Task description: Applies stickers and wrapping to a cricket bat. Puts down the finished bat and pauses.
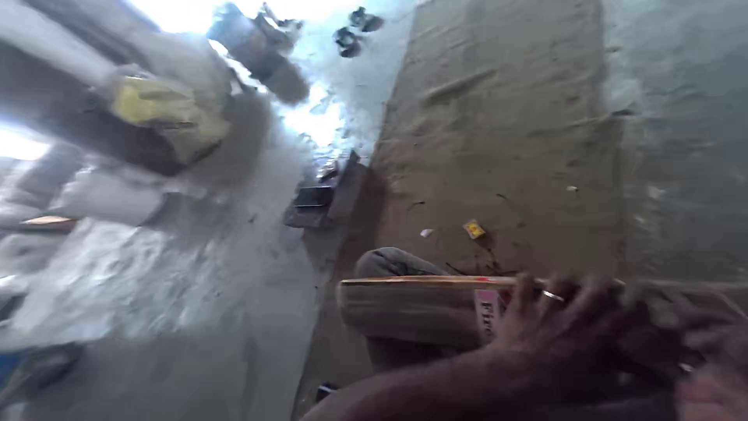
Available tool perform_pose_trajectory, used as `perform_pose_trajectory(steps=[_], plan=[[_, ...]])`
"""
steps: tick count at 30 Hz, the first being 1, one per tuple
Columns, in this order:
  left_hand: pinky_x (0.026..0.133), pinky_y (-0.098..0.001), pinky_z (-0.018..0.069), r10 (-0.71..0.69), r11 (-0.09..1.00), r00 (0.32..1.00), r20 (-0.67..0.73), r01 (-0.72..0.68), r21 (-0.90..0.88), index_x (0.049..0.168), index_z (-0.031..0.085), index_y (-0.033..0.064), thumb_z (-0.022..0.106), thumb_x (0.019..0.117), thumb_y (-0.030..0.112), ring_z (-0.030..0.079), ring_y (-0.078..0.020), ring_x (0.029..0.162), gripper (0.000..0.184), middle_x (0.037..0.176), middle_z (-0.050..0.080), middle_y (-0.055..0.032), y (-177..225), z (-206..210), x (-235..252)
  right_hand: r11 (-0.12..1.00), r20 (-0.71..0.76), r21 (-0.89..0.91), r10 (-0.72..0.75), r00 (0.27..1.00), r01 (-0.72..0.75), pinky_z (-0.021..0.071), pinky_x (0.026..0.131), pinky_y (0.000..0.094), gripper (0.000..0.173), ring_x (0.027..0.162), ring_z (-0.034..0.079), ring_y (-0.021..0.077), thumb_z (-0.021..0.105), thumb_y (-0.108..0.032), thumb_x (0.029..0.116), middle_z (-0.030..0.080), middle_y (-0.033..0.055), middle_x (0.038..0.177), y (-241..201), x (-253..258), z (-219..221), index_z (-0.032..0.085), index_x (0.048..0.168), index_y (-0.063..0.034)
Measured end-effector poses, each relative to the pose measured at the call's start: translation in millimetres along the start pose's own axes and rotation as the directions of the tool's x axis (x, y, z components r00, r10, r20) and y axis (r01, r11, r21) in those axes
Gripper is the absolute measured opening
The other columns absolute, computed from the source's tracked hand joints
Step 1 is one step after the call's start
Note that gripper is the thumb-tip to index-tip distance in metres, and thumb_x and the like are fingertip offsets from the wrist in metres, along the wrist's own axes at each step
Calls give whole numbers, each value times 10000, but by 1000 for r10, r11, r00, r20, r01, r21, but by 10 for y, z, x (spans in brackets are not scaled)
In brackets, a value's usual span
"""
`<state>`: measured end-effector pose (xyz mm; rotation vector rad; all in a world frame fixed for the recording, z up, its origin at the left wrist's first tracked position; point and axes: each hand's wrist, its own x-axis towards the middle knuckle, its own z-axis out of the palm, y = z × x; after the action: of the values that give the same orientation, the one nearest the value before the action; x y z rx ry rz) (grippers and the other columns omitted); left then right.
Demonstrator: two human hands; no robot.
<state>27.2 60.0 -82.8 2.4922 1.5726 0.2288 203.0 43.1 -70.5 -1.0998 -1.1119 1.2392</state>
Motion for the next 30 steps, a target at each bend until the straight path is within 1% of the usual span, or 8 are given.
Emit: perform_pose_trajectory(steps=[2,4,6,8,13,18,26,30], plan=[[1080,-597,397,10,1000,999,30,-10,-6,1582,369,359,669,773,767,481,-225,1388,954,1581,450,65,-15,16,12,969,14,-239,-59,998,60,578,896,289,183,1068,653,78,503,-310,1086,653,-92,1214,-65,-186,-64,658,1160,-246],[1034,-572,422,30,999,1000,-7,-30,10,1576,382,344,652,749,804,518,-239,1322,984,1543,483,34,-6,43,52,965,-5,-254,-61,998,58,611,808,297,191,983,671,133,544,-297,1071,643,1,1206,-61,-364,-96,680,1125,-174],[970,-585,437,41,999,999,-19,-41,19,1595,358,321,675,705,801,531,-286,1277,1059,1512,506,-17,-7,57,113,982,-77,-185,29,997,-43,558,600,245,198,705,629,102,562,-210,1065,689,30,961,-46,-550,-111,711,1129,-95],[938,-574,446,43,999,999,-1,-43,26,1607,328,307,673,664,834,526,-303,1265,1135,1490,515,-34,-12,45,145,976,-114,-116,172,978,-185,458,515,215,231,603,529,68,534,-121,1065,670,31,900,-29,-730,-115,711,1201,-58],[920,-559,454,63,998,996,69,-65,16,1623,296,272,625,638,882,532,-306,1236,1205,1475,513,-54,-49,5,199,915,-165,31,402,901,-402,517,601,256,249,694,590,114,534,-122,1055,703,63,1027,268,-947,-161,707,1225,-65],[869,-552,480,75,997,990,115,-72,-38,1611,320,250,691,606,811,554,-307,1196,1209,1454,517,-70,-74,-29,247,898,-156,202,424,892,-392,417,490,226,228,547,452,79,535,-164,1061,559,29,747,523,-1031,-220,709,1181,-79],[845,-548,510,65,988,971,231,-30,-152,1622,290,291,709,586,813,575,-255,1173,1234,1472,495,-13,-130,-125,307,900,-93,291,364,927,-324,422,487,223,217,528,445,62,541,-145,1056,537,11,700,480,-1033,-251,707,1154,-48],[826,-435,612,103,813,808,581,268,-517,1576,359,392,855,636,642,637,-115,1089,1091,1396,535,59,-194,-398,390,920,-32,289,286,958,-265,422,510,194,199,561,466,24,570,-164,1053,596,-1,748,259,-959,-253,727,1144,-82]])
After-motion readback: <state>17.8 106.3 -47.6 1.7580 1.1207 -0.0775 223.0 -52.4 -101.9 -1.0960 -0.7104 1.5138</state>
